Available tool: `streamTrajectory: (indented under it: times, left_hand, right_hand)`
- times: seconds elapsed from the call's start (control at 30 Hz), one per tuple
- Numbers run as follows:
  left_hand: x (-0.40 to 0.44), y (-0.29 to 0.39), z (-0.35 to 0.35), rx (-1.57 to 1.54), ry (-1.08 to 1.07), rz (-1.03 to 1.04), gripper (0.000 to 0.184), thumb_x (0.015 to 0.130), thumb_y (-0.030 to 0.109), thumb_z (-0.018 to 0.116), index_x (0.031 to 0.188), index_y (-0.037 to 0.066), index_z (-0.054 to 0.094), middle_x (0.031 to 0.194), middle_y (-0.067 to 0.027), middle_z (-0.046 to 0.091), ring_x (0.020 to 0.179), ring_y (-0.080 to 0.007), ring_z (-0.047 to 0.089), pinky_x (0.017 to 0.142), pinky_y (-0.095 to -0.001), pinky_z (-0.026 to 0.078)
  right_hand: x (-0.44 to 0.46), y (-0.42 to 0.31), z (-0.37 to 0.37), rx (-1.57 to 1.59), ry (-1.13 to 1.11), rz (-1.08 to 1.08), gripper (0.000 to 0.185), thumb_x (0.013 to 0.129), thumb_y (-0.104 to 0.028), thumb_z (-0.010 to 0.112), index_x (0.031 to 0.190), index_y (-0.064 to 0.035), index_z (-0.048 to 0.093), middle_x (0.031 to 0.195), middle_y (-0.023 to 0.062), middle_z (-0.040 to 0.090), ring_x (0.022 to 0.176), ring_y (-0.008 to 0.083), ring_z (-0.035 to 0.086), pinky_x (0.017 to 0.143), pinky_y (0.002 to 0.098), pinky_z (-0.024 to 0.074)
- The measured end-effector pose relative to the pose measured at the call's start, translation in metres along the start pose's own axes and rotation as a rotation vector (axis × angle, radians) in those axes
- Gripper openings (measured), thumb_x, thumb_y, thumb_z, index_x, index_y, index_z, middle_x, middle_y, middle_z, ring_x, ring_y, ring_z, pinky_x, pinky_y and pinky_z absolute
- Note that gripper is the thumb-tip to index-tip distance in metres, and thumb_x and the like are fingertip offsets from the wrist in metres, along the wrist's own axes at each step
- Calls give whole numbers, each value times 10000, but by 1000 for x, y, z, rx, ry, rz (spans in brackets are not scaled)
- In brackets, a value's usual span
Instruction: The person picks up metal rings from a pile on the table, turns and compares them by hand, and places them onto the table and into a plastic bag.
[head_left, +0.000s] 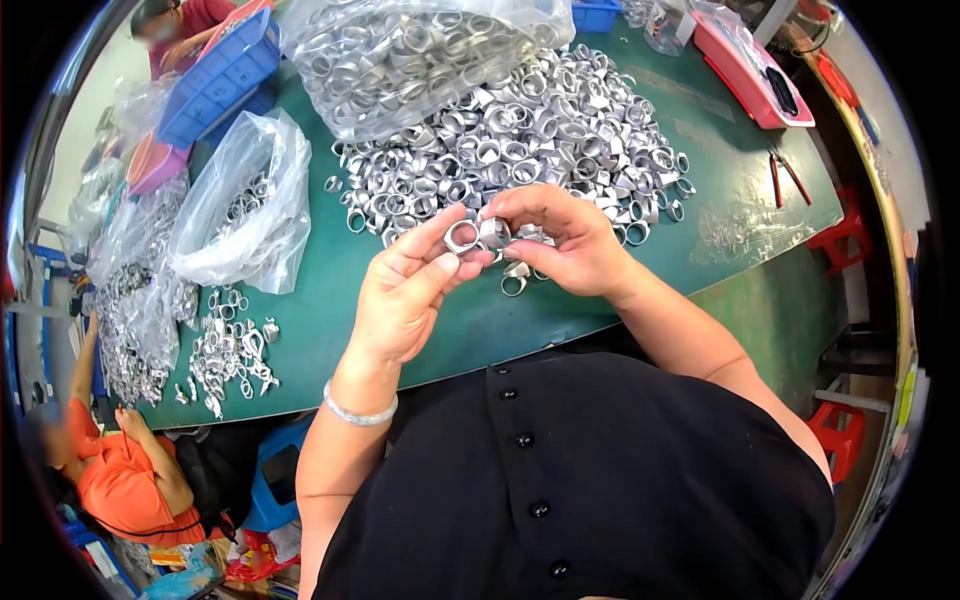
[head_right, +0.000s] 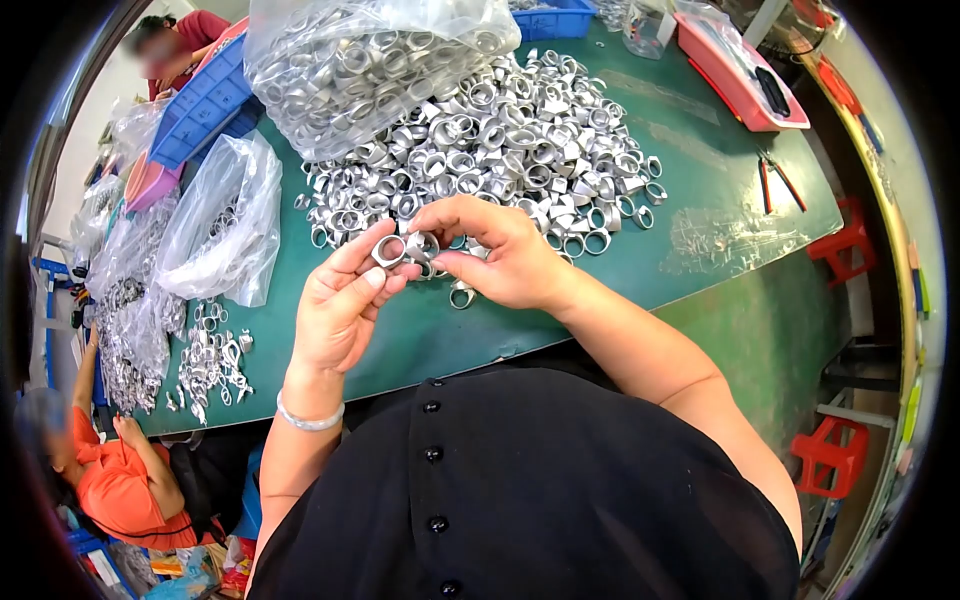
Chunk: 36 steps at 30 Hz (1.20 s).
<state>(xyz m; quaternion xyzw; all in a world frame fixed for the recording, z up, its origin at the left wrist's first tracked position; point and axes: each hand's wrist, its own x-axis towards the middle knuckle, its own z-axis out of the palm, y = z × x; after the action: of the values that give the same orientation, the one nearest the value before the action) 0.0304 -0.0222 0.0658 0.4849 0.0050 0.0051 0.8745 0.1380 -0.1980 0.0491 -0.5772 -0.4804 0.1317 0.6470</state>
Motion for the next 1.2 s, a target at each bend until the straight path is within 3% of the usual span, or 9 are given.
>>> streamTrajectory:
  times: [0.17,0.27,0.43,0.67,0.77,0.87,0.9,1.03,1.2]
  left_hand:
    - [0,0,-2,60,41,-26,360,873,7,489,1232,-3,459,1084,-111,555,936,-214,597,838,-295,488]
    - [0,-1,-3,77,44,-20,364,866,16,508,1227,0,466,1073,-108,559,927,-202,597,830,-281,492]
    - [-1,-3,-4,78,27,8,387,835,-5,549,1216,17,487,1058,-100,565,924,-187,580,858,-302,469]
    - [-1,-3,-9,130,39,14,431,807,-6,576,1220,23,455,1002,-79,581,830,-129,560,742,-246,441]
    - [-2,-2,-12,156,28,-33,354,801,20,597,1130,23,468,950,-78,601,812,-122,564,676,-226,432]
    - [-2,-1,-16,175,-17,-106,337,799,35,611,1116,24,498,936,-63,605,797,-114,563,664,-225,433]
    - [-3,-1,-16,170,-26,-102,323,802,43,613,1107,22,511,931,-56,606,797,-111,561,664,-226,433]
    - [-4,-4,-15,151,-43,-84,286,819,77,607,1093,19,552,927,-28,606,799,-101,554,670,-228,432]
    - [-4,-7,-18,131,-42,-92,325,837,113,595,1142,18,538,944,-31,602,805,-102,552,681,-229,432]
  right_hand:
    - [-1,3,1,11,2,20,387,755,132,556,1117,8,499,1129,128,525,998,175,544,815,297,457]
    - [1,4,9,61,100,-18,350,720,86,611,1052,-13,562,973,52,598,793,110,571,703,241,470]
    - [2,3,10,51,74,-21,346,716,93,612,1042,-14,565,986,60,593,793,109,568,701,243,469]
    - [3,1,13,-77,80,-120,330,732,80,569,1046,-18,566,952,63,583,786,115,558,678,244,471]
    - [-1,-9,18,314,136,166,302,756,49,531,1051,-15,552,895,57,569,772,113,551,637,233,472]
    - [-3,2,14,642,69,383,258,812,16,495,1069,10,522,988,80,523,810,132,552,595,242,479]
    - [-2,1,14,633,69,487,214,814,10,523,1027,-5,522,942,62,542,714,103,549,538,214,458]
    - [2,-8,23,533,83,492,182,813,-31,582,981,-19,513,912,39,558,598,75,530,495,193,439]
    - [4,-9,24,508,94,469,207,820,-47,578,1016,-15,516,891,40,567,659,72,539,540,199,450]
